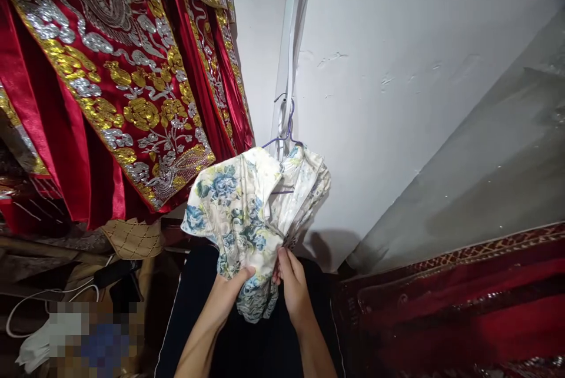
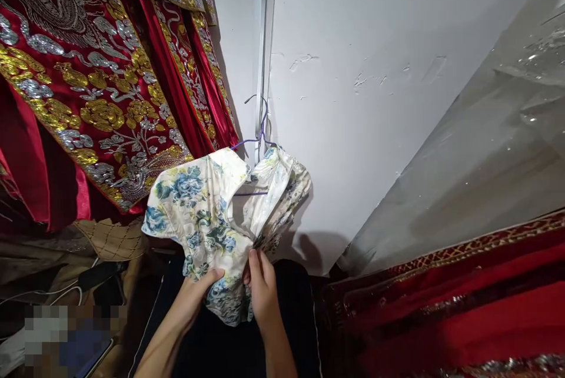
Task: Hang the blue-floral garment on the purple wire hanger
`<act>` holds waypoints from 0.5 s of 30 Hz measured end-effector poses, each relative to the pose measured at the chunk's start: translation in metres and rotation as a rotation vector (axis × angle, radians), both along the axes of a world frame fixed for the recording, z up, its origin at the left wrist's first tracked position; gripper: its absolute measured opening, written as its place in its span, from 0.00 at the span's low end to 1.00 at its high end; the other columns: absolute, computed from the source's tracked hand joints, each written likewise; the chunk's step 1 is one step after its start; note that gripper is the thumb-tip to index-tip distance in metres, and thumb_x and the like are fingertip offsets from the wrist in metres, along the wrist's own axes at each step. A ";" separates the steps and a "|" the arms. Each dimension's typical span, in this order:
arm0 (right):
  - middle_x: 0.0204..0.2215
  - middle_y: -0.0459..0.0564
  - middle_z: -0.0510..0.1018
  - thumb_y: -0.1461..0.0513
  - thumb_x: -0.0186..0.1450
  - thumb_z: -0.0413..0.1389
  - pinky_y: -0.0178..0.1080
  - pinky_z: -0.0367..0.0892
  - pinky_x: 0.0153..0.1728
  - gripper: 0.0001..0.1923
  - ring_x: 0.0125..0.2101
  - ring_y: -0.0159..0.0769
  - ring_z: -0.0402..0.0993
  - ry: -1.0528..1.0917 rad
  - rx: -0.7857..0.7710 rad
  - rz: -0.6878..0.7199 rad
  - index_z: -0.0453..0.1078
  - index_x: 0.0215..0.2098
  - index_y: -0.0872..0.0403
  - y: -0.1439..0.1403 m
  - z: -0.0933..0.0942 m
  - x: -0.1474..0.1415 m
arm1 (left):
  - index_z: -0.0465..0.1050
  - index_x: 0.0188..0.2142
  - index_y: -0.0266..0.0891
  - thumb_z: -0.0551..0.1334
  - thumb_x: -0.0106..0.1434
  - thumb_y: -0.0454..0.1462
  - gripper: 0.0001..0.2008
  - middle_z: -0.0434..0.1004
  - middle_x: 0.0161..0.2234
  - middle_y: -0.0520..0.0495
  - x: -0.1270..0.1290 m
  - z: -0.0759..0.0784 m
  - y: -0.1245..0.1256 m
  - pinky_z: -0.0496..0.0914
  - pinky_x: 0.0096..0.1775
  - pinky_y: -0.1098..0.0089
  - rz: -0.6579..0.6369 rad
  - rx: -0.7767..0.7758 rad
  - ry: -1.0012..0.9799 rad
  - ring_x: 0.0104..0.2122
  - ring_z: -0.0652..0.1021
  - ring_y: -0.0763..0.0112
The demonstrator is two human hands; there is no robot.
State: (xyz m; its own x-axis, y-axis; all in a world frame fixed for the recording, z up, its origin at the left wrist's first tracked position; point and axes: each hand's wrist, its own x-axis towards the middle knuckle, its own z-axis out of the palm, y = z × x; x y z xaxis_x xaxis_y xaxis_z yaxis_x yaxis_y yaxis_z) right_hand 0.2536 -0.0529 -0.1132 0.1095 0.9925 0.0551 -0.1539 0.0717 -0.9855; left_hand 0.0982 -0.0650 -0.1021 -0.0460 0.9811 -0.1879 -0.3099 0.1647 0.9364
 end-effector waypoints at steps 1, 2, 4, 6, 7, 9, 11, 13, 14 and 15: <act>0.19 0.43 0.64 0.43 0.68 0.53 0.37 0.57 0.25 0.24 0.22 0.32 0.60 0.009 0.012 0.014 0.64 0.26 0.53 -0.001 0.001 -0.001 | 0.68 0.62 0.37 0.71 0.56 0.40 0.35 0.76 0.57 0.36 -0.002 -0.001 0.000 0.61 0.65 0.51 -0.009 -0.001 -0.001 0.62 0.71 0.48; 0.20 0.43 0.64 0.44 0.68 0.54 0.37 0.57 0.25 0.23 0.22 0.32 0.60 0.004 0.033 0.030 0.64 0.25 0.52 -0.001 0.003 0.000 | 0.68 0.62 0.37 0.71 0.56 0.40 0.35 0.76 0.57 0.36 -0.004 -0.002 -0.001 0.62 0.64 0.51 -0.009 -0.002 -0.006 0.61 0.71 0.48; 0.20 0.43 0.64 0.46 0.68 0.56 0.37 0.55 0.24 0.22 0.22 0.31 0.59 -0.009 0.065 0.037 0.64 0.24 0.53 -0.001 0.010 0.005 | 0.66 0.63 0.38 0.70 0.57 0.41 0.35 0.77 0.57 0.37 -0.007 -0.004 -0.002 0.62 0.64 0.52 0.001 -0.005 -0.012 0.61 0.71 0.49; 0.20 0.43 0.64 0.48 0.67 0.56 0.36 0.54 0.24 0.21 0.21 0.31 0.58 -0.001 0.053 0.001 0.63 0.24 0.53 0.000 0.013 0.010 | 0.65 0.64 0.39 0.70 0.57 0.42 0.36 0.76 0.57 0.37 -0.008 -0.005 -0.005 0.63 0.64 0.53 0.009 -0.022 -0.011 0.61 0.72 0.49; 0.20 0.43 0.64 0.48 0.67 0.56 0.36 0.53 0.23 0.21 0.21 0.31 0.58 0.013 0.028 -0.009 0.64 0.24 0.53 0.000 0.013 0.011 | 0.64 0.64 0.40 0.70 0.57 0.43 0.36 0.76 0.57 0.37 -0.009 -0.005 -0.006 0.62 0.64 0.53 0.014 -0.031 -0.007 0.61 0.72 0.49; 0.19 0.43 0.65 0.47 0.67 0.55 0.35 0.53 0.23 0.20 0.21 0.31 0.59 0.055 -0.027 0.001 0.64 0.26 0.53 -0.001 0.012 0.009 | 0.64 0.64 0.40 0.70 0.57 0.43 0.38 0.74 0.59 0.37 -0.009 -0.004 -0.008 0.62 0.64 0.52 0.026 -0.039 -0.007 0.61 0.71 0.48; 0.19 0.43 0.66 0.47 0.68 0.54 0.35 0.54 0.23 0.20 0.21 0.31 0.60 0.076 -0.041 0.045 0.64 0.27 0.52 -0.003 0.013 0.004 | 0.65 0.64 0.39 0.71 0.55 0.43 0.38 0.73 0.60 0.36 -0.010 -0.002 -0.009 0.62 0.64 0.50 0.043 -0.047 -0.013 0.62 0.71 0.47; 0.19 0.42 0.65 0.48 0.69 0.55 0.35 0.54 0.24 0.20 0.21 0.30 0.59 0.078 -0.013 0.074 0.63 0.26 0.52 -0.004 0.016 -0.001 | 0.65 0.64 0.40 0.72 0.55 0.43 0.38 0.72 0.61 0.36 -0.012 0.001 -0.010 0.62 0.63 0.50 0.045 -0.075 -0.016 0.62 0.70 0.46; 0.19 0.42 0.64 0.49 0.69 0.55 0.35 0.54 0.24 0.20 0.22 0.30 0.59 0.088 -0.001 0.077 0.62 0.26 0.53 -0.005 0.018 -0.003 | 0.65 0.63 0.40 0.72 0.55 0.42 0.38 0.72 0.61 0.37 -0.014 0.002 -0.010 0.63 0.63 0.50 0.043 -0.099 -0.016 0.62 0.70 0.46; 0.19 0.42 0.63 0.51 0.69 0.55 0.35 0.54 0.24 0.19 0.21 0.29 0.58 0.112 -0.003 0.073 0.61 0.25 0.52 -0.006 0.020 -0.005 | 0.65 0.63 0.40 0.71 0.55 0.42 0.38 0.72 0.61 0.37 -0.015 0.002 -0.011 0.63 0.63 0.50 0.039 -0.119 -0.019 0.63 0.70 0.46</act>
